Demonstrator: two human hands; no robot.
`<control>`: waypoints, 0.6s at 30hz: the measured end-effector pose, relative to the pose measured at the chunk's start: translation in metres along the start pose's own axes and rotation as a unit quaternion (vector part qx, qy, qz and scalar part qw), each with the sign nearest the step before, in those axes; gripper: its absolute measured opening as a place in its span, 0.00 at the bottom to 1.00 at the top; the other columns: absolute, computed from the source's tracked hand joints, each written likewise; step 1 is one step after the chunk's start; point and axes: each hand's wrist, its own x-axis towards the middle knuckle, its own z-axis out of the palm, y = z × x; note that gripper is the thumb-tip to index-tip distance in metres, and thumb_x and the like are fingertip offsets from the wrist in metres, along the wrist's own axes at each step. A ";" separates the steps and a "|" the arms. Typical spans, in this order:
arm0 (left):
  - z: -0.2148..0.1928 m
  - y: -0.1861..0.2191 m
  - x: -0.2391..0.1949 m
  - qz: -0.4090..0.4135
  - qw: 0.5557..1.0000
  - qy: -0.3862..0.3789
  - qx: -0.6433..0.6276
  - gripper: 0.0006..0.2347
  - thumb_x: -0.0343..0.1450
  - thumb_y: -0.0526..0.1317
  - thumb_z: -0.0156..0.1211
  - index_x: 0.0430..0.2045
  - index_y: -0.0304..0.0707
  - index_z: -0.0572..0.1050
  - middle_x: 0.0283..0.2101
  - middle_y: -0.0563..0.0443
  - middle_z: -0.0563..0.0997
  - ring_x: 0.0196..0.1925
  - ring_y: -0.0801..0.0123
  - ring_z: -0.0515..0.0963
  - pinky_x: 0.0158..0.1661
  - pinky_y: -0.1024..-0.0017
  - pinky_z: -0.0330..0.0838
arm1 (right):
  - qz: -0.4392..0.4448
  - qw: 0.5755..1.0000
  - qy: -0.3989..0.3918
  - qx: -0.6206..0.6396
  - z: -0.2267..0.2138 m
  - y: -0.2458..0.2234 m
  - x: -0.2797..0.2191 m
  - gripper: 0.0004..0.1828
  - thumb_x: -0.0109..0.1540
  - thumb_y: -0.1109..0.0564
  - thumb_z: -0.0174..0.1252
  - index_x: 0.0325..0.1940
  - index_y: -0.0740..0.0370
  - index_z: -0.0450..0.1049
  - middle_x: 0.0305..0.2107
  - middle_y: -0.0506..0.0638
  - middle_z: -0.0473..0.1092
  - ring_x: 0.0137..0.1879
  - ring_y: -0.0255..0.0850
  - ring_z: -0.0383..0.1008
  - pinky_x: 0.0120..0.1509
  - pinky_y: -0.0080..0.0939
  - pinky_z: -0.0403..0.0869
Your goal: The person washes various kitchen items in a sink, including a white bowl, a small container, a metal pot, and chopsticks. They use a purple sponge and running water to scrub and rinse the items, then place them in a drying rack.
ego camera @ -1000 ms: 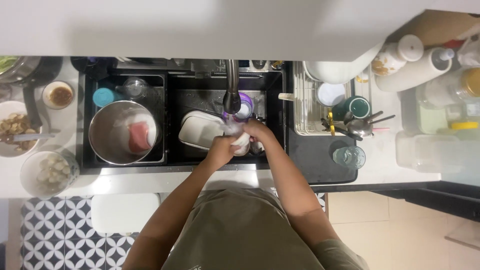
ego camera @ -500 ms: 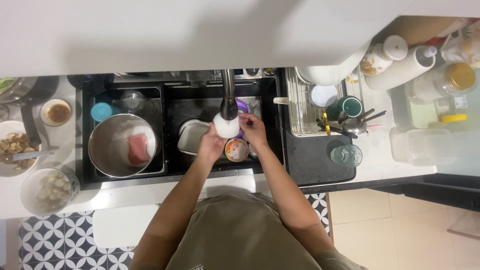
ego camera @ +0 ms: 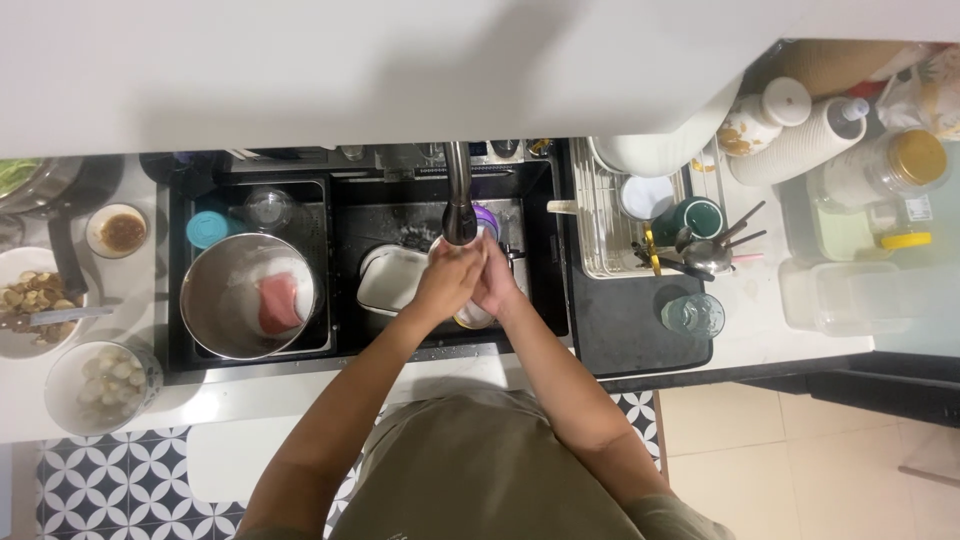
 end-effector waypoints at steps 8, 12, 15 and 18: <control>0.025 0.003 0.018 0.171 0.983 0.066 0.024 0.16 0.62 0.31 0.62 0.43 0.22 0.75 0.37 0.23 0.77 0.44 0.25 0.78 0.49 0.40 0.69 | 0.015 0.999 -0.020 -0.020 0.002 -0.014 -0.006 0.30 0.63 0.30 0.57 0.50 0.56 0.79 0.44 0.55 0.78 0.51 0.52 0.80 0.58 0.55 0.78; 0.009 -0.005 0.008 0.181 0.980 -0.055 0.056 0.05 0.61 0.40 0.59 0.19 0.42 0.81 0.24 0.46 0.82 0.38 0.49 0.84 0.42 0.61 0.77 | 0.048 0.996 -0.018 -0.066 -0.004 -0.012 0.003 0.30 0.61 0.30 0.60 0.51 0.56 0.79 0.45 0.55 0.79 0.51 0.53 0.80 0.57 0.57 0.78; 0.006 0.002 0.015 0.261 0.913 0.046 0.311 0.02 0.62 0.36 0.59 0.23 0.42 0.78 0.23 0.46 0.80 0.29 0.55 0.83 0.32 0.62 0.77 | 0.116 0.986 -0.003 -0.118 -0.009 -0.015 0.009 0.36 0.56 0.26 0.62 0.51 0.58 0.79 0.43 0.55 0.79 0.45 0.55 0.82 0.49 0.61 0.81; -0.053 0.053 -0.006 0.381 0.919 0.098 0.001 0.03 0.65 0.36 0.60 0.21 0.45 0.74 0.24 0.47 0.74 0.30 0.49 0.78 0.38 0.59 0.73 | 0.091 0.994 0.019 -0.062 -0.026 -0.018 0.039 0.27 0.58 0.35 0.60 0.44 0.59 0.80 0.35 0.55 0.79 0.37 0.51 0.81 0.36 0.47 0.81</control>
